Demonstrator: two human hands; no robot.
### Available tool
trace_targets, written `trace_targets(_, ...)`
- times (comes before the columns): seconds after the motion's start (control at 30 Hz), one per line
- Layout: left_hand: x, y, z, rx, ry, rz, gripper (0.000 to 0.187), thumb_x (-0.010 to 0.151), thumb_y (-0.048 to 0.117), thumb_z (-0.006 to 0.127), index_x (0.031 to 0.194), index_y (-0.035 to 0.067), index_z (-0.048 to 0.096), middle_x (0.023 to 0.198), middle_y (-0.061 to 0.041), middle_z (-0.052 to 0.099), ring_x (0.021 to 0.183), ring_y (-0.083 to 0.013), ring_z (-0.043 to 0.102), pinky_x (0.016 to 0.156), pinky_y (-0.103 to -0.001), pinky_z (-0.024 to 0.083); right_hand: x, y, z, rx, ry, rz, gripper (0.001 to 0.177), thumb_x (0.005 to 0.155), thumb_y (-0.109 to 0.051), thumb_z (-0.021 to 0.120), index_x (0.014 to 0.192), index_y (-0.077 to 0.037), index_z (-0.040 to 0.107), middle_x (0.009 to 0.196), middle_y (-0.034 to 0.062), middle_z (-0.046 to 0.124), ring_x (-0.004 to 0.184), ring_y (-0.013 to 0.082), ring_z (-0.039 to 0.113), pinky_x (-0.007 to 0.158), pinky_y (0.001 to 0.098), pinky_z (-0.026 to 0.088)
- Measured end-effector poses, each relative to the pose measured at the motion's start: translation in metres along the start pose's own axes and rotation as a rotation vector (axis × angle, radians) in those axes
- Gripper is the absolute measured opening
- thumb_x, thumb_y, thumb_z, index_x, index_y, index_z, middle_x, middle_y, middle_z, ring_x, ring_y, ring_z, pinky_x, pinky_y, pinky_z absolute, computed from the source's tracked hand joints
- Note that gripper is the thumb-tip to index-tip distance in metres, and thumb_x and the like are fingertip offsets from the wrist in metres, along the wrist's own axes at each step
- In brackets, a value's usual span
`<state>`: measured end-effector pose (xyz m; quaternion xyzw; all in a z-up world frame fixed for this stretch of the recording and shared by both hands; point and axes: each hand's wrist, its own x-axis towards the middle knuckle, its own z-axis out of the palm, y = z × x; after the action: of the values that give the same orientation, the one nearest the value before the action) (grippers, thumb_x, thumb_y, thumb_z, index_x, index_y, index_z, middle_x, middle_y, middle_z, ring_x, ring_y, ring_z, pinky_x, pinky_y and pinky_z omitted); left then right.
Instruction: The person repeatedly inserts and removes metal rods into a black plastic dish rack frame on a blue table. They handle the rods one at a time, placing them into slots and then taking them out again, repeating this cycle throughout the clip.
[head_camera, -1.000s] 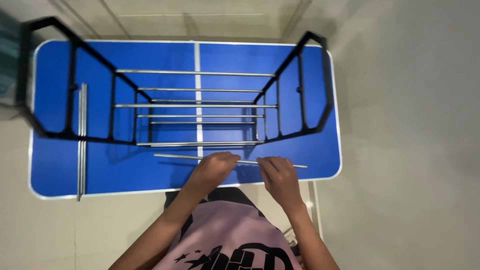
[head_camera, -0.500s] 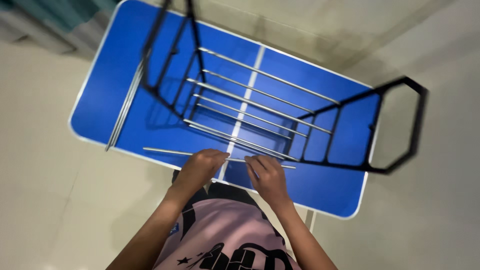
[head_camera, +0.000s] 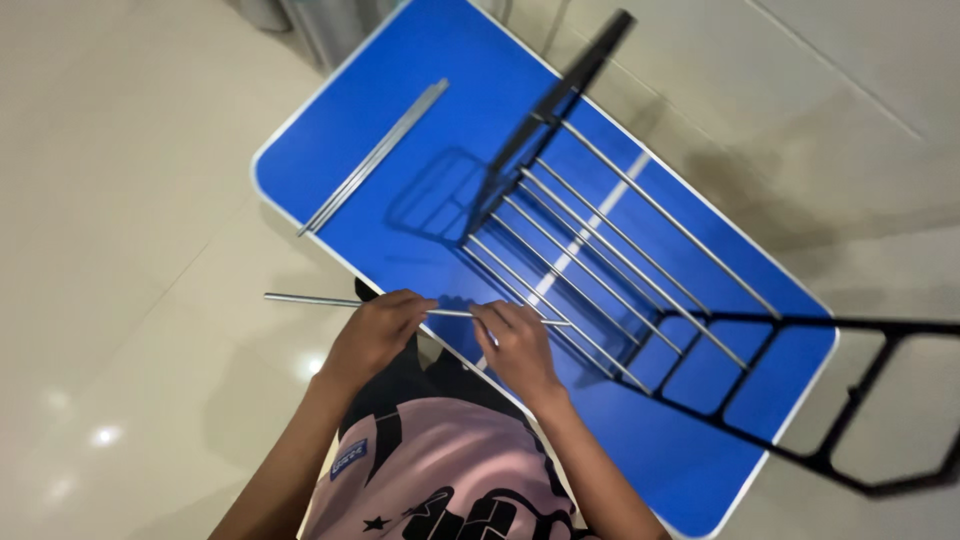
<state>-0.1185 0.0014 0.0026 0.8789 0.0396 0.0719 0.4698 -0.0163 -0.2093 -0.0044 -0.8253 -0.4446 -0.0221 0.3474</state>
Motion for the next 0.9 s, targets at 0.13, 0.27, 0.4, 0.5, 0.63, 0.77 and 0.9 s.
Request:
trace_targets(0.13,-0.021,-0.006,-0.019,0.065,0.051,-0.124,0.022,0.092,0.006,0.065,0.112,0.007,0.074,0.106,-0.010,0.071,0.088,-0.0324,0.071,0.074,-0.041,0.056,0.018,-0.006,0.025,0.058,-0.069,-0.056,0.018,0.087,-0.003,0.075,0.105,-0.003,0.075,0.097,0.0087,0.073,0.086,0.0287,0.067,0.079,0.0419,0.052)
trace_targets(0.27,-0.039,-0.015,-0.032,0.084,0.155,-0.213,0.022,0.092,0.008,0.066,0.113,0.009,0.075,0.105,-0.008,0.070,0.087,-0.0318,0.072,0.074,-0.041,0.056,0.031,-0.014,0.041,0.133,-0.097,-0.110,0.030,0.086,0.000,0.073,0.116,0.001,0.070,0.115,0.0127,0.068,0.110,0.0322,0.064,0.097,0.0446,0.051)
trace_targets(0.4,-0.050,-0.032,-0.040,0.116,0.244,-0.302,0.020,0.091,0.009,0.067,0.110,0.010,0.075,0.103,-0.008,0.069,0.084,-0.0309,0.072,0.072,-0.041,0.056,0.044,-0.019,0.054,0.111,-0.101,-0.189,0.040,0.085,-0.001,0.074,0.124,0.001,0.065,0.131,0.0150,0.061,0.125,0.0342,0.059,0.109,0.0478,0.047)
trace_targets(0.5,-0.056,-0.048,-0.041,0.148,0.306,-0.353,0.018,0.092,0.009,0.068,0.108,0.010,0.076,0.104,-0.008,0.069,0.085,-0.0308,0.072,0.074,-0.041,0.057,0.051,-0.021,0.065,0.156,-0.134,-0.176,0.044,0.085,-0.002,0.075,0.128,0.002,0.064,0.135,0.0157,0.059,0.127,0.0351,0.057,0.108,0.0457,0.047)
trace_targets(0.63,-0.056,-0.070,-0.039,0.150,0.366,-0.344,0.018,0.091,0.005,0.069,0.108,0.007,0.076,0.103,-0.012,0.068,0.083,-0.0318,0.071,0.074,-0.041,0.056,0.057,-0.016,0.079,0.159,-0.171,-0.149,0.043,0.087,-0.003,0.074,0.129,-0.001,0.064,0.137,0.0148,0.059,0.128,0.0355,0.057,0.108,0.0452,0.048)
trace_targets(0.77,-0.038,-0.097,-0.036,0.098,0.409,-0.360,0.019,0.090,0.002,0.069,0.108,0.004,0.076,0.102,-0.015,0.068,0.080,-0.0327,0.070,0.072,-0.041,0.055,0.064,-0.007,0.097,0.168,-0.174,-0.088,0.044,0.088,-0.004,0.074,0.130,-0.002,0.064,0.137,0.0151,0.059,0.129,0.0367,0.056,0.108,0.0451,0.048)
trace_targets(0.9,-0.003,-0.127,-0.035,0.053,0.503,-0.314,0.019,0.090,0.001,0.068,0.108,0.001,0.074,0.103,-0.016,0.068,0.084,-0.0319,0.072,0.072,-0.039,0.057,0.076,0.005,0.117,0.198,-0.197,-0.001,0.044,0.088,-0.005,0.074,0.130,-0.002,0.064,0.138,0.0170,0.058,0.129,0.0376,0.055,0.108,0.0449,0.047)
